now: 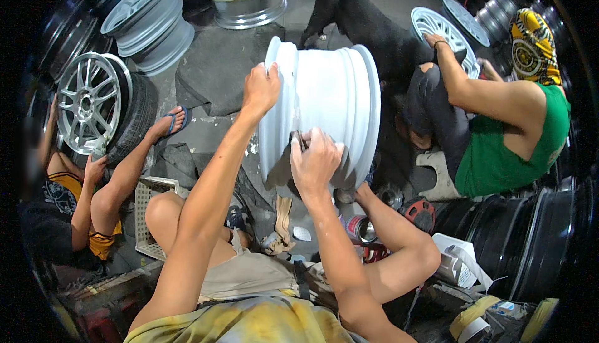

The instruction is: The person sits on the floor and uses a sanding block to smooth the surface of a white-painted wheel rim. They rotate the rim to access different areas and continue sanding the outer barrel and face of the rim throughout the clip.

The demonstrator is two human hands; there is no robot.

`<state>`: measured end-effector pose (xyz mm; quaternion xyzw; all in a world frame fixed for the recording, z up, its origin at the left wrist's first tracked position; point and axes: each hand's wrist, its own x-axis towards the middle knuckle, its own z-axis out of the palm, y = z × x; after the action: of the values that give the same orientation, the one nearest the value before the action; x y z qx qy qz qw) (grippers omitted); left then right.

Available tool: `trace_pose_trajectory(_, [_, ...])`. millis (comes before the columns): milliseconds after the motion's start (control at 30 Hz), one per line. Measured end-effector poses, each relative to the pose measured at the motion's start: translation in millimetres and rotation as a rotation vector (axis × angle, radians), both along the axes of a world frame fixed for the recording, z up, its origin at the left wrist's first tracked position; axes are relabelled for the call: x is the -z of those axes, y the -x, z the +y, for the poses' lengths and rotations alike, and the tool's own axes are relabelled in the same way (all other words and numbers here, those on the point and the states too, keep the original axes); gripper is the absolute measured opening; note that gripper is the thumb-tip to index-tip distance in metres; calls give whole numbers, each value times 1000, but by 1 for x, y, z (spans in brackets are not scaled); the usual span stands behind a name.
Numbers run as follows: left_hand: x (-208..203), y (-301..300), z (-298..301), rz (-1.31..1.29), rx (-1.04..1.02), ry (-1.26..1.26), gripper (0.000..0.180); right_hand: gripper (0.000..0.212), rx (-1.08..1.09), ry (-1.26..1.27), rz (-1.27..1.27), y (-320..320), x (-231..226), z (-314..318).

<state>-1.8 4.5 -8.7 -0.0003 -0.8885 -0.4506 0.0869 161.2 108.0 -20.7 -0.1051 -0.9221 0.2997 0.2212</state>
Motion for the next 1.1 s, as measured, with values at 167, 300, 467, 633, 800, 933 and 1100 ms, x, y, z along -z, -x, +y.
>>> trace_pose_trajectory(167, [-6, -7, 2, 30, 33, 8, 42, 20, 32, -113, 106, 83, -31, 20])
trace_pose_trajectory(300, [-5, -4, -3, 16, 24, -1, 41, 21, 9, -105, 119, 66, -26, 10])
trace_pose_trajectory(467, [-7, -3, -3, -22, 16, -27, 41, 22, -99, -149, -138, -70, 57, -5])
trace_pose_trajectory(633, [-3, -5, -5, -16, 39, -26, 42, 21, -151, 34, -507, -137, 148, 9])
trace_pose_trajectory(800, [-14, -2, -1, 24, 30, 26, 55, 34, -260, -107, -911, -165, 268, 26])
trace_pose_trajectory(933, [-26, 10, 25, 141, 62, 295, 77, 31, -161, -101, -1102, -207, 352, 50])
trace_pose_trajectory(1100, [-28, -4, 10, 110, 97, 413, 77, 31, 109, -20, -860, -179, 284, 71])
